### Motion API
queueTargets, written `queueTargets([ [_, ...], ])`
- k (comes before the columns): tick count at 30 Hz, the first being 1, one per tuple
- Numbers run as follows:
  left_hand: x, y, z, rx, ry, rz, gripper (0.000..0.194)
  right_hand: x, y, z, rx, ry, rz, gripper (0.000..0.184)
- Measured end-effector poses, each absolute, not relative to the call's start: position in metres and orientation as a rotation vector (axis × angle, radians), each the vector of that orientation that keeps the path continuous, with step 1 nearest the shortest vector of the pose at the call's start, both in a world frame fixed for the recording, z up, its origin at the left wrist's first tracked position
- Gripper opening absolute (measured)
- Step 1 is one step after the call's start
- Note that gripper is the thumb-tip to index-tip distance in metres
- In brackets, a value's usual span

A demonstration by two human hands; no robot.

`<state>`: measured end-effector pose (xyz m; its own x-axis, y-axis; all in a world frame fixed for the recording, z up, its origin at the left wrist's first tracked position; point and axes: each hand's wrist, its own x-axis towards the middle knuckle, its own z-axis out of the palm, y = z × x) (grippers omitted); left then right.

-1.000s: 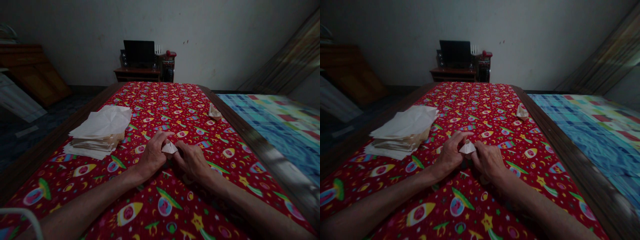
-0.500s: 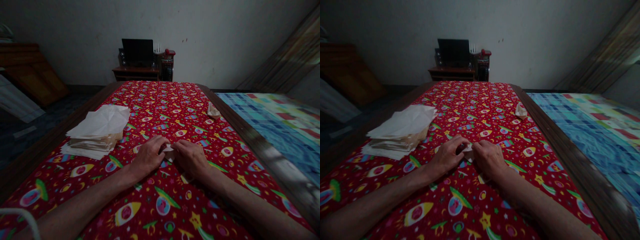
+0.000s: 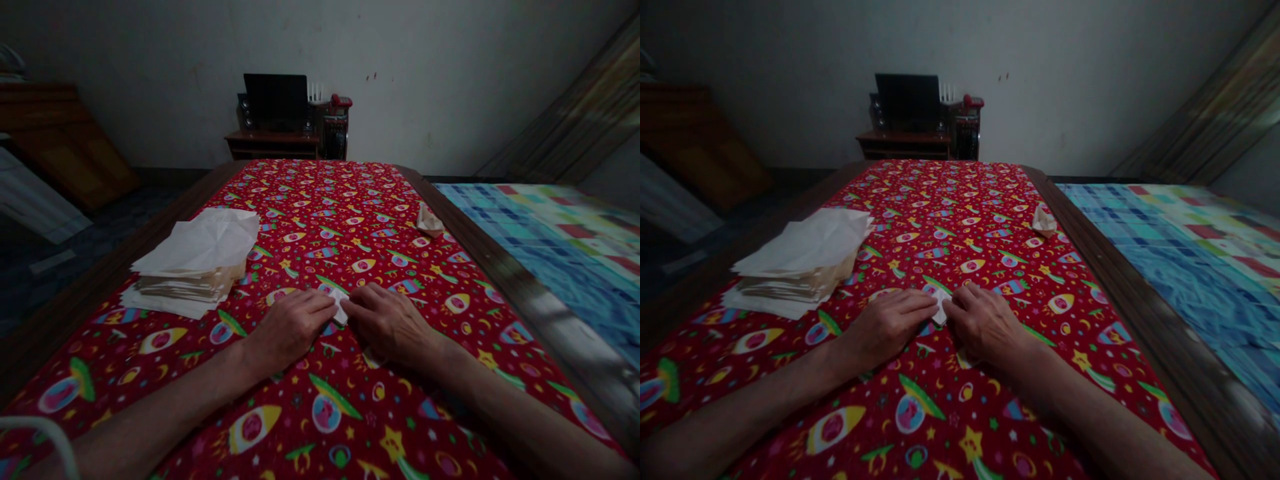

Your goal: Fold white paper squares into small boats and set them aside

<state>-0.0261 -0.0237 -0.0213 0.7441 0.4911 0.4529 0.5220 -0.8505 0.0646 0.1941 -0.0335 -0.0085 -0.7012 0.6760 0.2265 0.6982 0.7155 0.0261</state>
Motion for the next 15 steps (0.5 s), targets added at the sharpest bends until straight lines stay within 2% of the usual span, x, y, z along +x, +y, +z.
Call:
queueTargets([
  [7, -0.03, -0.026, -0.021, -2.904, -0.729, -0.636, 0.027, 0.201, -0.034, -0.007, -1.037, -2.781, -0.04, 0.023],
  [15, -0.037, -0.034, -0.017, -2.904, -0.746, -0.38, 0.037, 0.205, -0.031, -0.002, -0.98, -2.768, 0.032, 0.023],
])
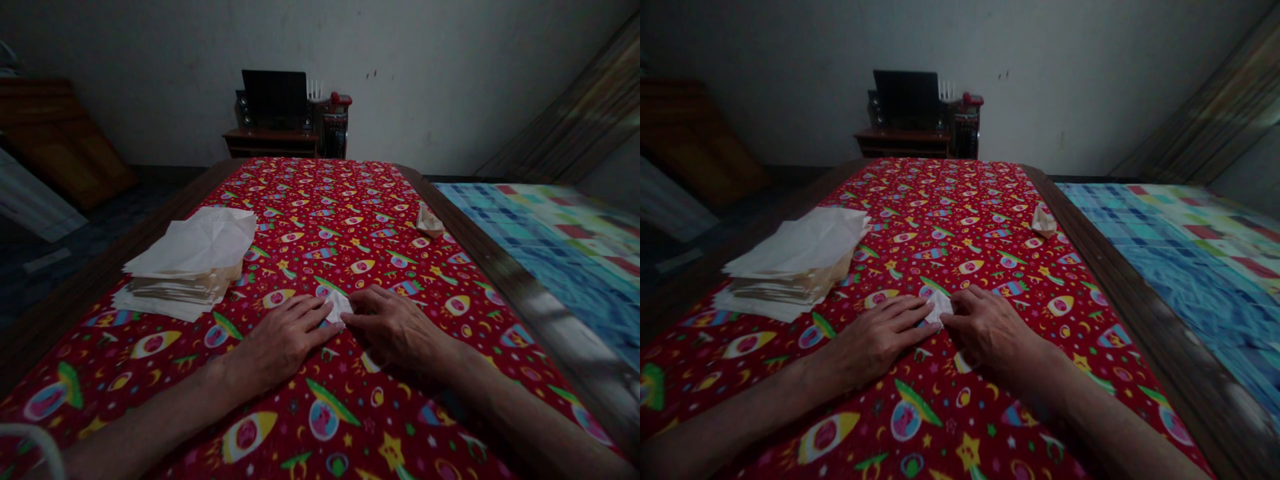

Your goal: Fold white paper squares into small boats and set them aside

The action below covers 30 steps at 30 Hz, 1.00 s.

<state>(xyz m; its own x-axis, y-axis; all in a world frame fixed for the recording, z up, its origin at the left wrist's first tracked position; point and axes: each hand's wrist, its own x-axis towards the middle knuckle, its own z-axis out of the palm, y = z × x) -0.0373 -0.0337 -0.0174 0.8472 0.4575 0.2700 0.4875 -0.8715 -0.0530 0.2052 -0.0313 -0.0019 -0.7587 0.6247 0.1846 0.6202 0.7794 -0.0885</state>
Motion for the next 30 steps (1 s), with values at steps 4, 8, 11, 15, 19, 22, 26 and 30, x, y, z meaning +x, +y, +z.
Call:
queueTargets([
  [4, -0.037, -0.038, -0.015, -2.877, -0.766, -0.337, 0.038, 0.205, -0.031, -0.003, -0.994, -2.771, 0.052, 0.021],
  [8, -0.035, -0.041, -0.014, -2.876, -0.881, -0.32, 0.043, 0.201, -0.033, -0.008, -1.116, -2.74, -0.029, 0.021],
  [11, -0.035, -0.042, -0.015, -2.895, -0.942, -0.285, 0.049, 0.198, -0.034, -0.011, -1.157, -2.739, -0.083, 0.026],
  [15, -0.037, -0.041, -0.016, -2.918, -0.936, -0.251, 0.055, 0.195, -0.034, -0.011, -1.196, -2.717, -0.098, 0.026],
  [19, -0.038, -0.042, -0.014, -2.915, -0.95, -0.26, 0.055, 0.194, -0.035, -0.011, -1.205, -2.678, -0.077, 0.022],
  [22, -0.038, -0.042, -0.012, -2.93, -0.916, -0.287, 0.05, 0.195, -0.035, -0.009, -1.175, -2.668, -0.033, 0.02],
  [26, -0.038, -0.04, -0.013, -2.934, -0.923, -0.391, 0.043, 0.196, -0.035, -0.009, -1.151, -2.658, 0.007, 0.016],
  [30, -0.037, -0.036, -0.019, -2.957, -0.902, -0.47, 0.044, 0.195, -0.037, -0.012, -1.098, -2.593, 0.024, 0.018],
])
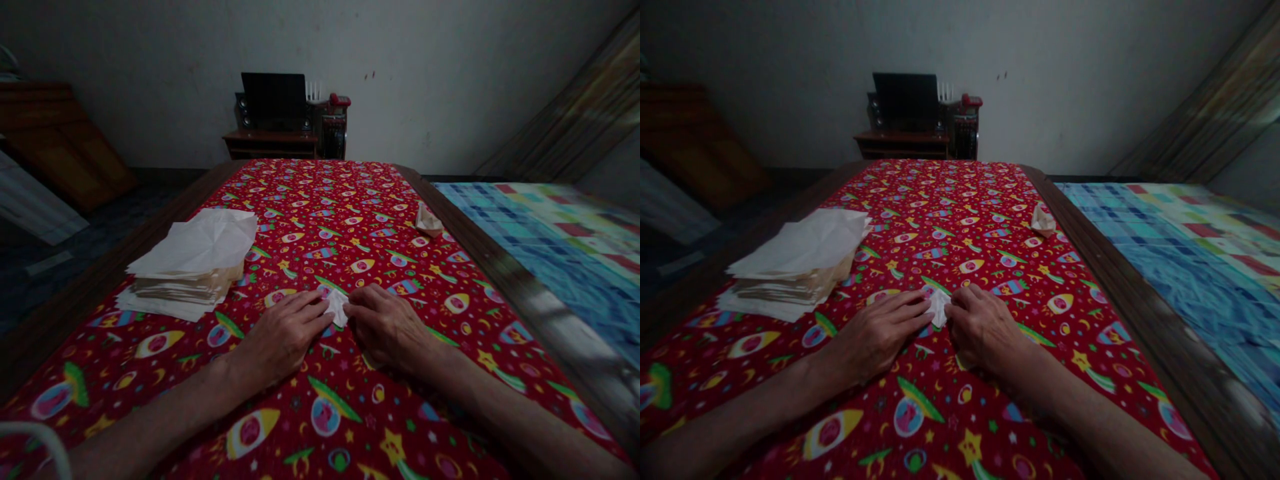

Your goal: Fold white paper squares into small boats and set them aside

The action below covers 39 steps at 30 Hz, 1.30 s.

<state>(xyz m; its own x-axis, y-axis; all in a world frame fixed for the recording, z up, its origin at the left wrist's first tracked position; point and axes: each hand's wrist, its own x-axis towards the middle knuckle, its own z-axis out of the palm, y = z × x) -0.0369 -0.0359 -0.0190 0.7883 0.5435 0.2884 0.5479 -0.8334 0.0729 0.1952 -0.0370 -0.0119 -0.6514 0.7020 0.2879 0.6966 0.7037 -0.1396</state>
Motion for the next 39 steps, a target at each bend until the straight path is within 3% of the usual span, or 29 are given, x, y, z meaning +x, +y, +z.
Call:
queueTargets([
  [4, -0.035, -0.034, -0.021, -3.059, -0.841, -0.393, 0.056, 0.192, -0.04, -0.011, -1.078, -2.539, 0.011, 0.018],
  [13, -0.034, -0.036, -0.016, -3.118, -0.859, -0.313, 0.059, 0.191, -0.034, -0.009, -1.045, -2.53, 0.001, 0.024],
  [23, -0.026, -0.017, -0.02, -3.111, -1.065, -1.005, 0.009, 0.206, -0.023, -0.025, -0.966, -2.496, 0.255, 0.016],
  [32, -0.021, -0.009, -0.024, -3.043, -1.296, -1.106, 0.011, 0.199, -0.02, -0.022, -1.031, -2.28, 0.545, 0.019],
  [39, -0.019, -0.012, -0.025, -2.926, -1.359, -0.906, 0.014, 0.189, -0.025, -0.022, -1.187, -2.337, 0.237, 0.024],
])
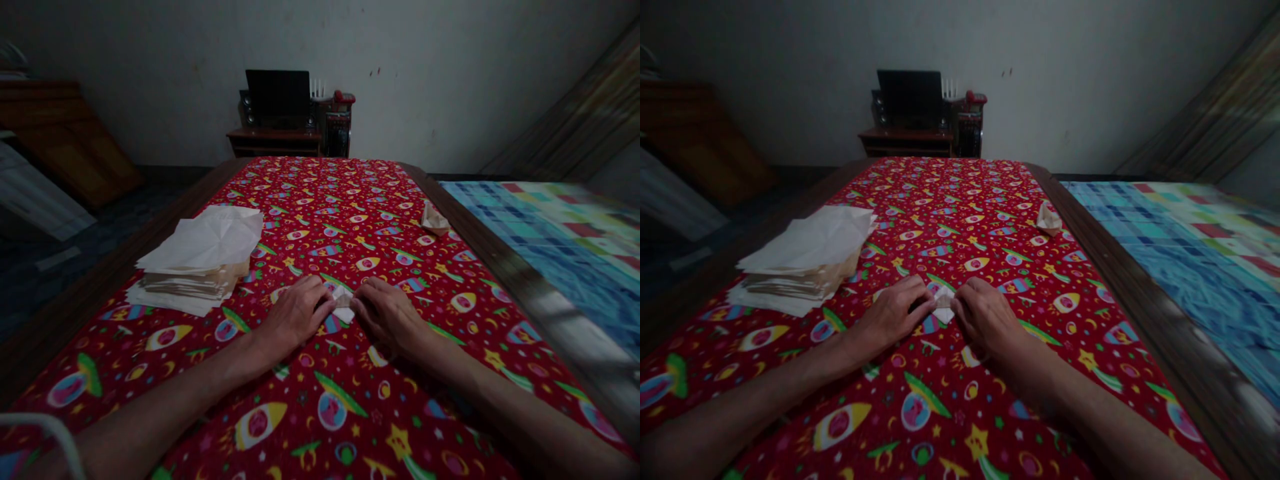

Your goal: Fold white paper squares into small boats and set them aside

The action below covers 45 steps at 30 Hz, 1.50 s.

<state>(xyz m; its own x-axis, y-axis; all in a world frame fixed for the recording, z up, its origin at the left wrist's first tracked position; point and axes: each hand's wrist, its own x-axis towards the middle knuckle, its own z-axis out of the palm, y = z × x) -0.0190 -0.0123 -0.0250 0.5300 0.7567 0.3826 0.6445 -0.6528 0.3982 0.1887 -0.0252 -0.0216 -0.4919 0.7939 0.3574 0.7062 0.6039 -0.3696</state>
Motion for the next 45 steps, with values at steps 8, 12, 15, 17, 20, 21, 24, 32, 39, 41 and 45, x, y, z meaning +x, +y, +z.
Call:
queueTargets([
  [8, -0.019, -0.009, -0.027, 2.716, 1.243, 0.661, 0.015, 0.182, -0.024, -0.021, -1.304, -2.433, -0.075, 0.018],
  [12, -0.02, -0.008, -0.025, 2.709, 1.205, 0.657, 0.015, 0.179, -0.019, -0.014, -1.468, -2.558, -0.041, 0.017],
  [15, -0.019, -0.008, -0.022, 2.704, 1.19, 0.633, 0.015, 0.178, -0.017, -0.009, -1.518, -2.599, -0.009, 0.016],
  [17, -0.02, -0.009, -0.021, 2.703, 1.185, 0.625, 0.014, 0.179, -0.016, -0.009, -1.507, -2.614, 0.003, 0.015],
  [20, -0.021, -0.011, -0.022, 2.675, 1.204, 0.631, 0.013, 0.184, -0.016, -0.017, -1.419, -2.588, 0.011, 0.015],
  [21, -0.022, -0.012, -0.022, 2.66, 1.229, 0.634, 0.013, 0.187, -0.016, -0.021, -1.371, -2.568, 0.019, 0.016],
  [24, -0.024, -0.017, -0.022, 2.635, 1.35, 0.631, 0.018, 0.195, -0.018, -0.033, -1.238, -2.476, 0.08, 0.017],
  [32, -0.018, -0.019, -0.018, 2.557, 1.422, 0.622, 0.02, 0.2, -0.021, -0.047, -1.128, -2.327, 0.141, 0.018],
  [39, -0.008, -0.017, -0.013, 2.29, 1.279, 0.99, 0.005, 0.193, -0.022, -0.035, -1.103, -2.257, 0.291, 0.017],
  [41, -0.011, -0.016, -0.007, 2.354, 1.241, 1.101, 0.006, 0.191, -0.023, -0.029, -1.074, -2.254, 0.376, 0.013],
  [45, -0.023, -0.015, 0.009, 2.916, 1.16, 1.055, 0.003, 0.191, -0.026, -0.02, -1.118, -2.198, 0.508, 0.014],
])
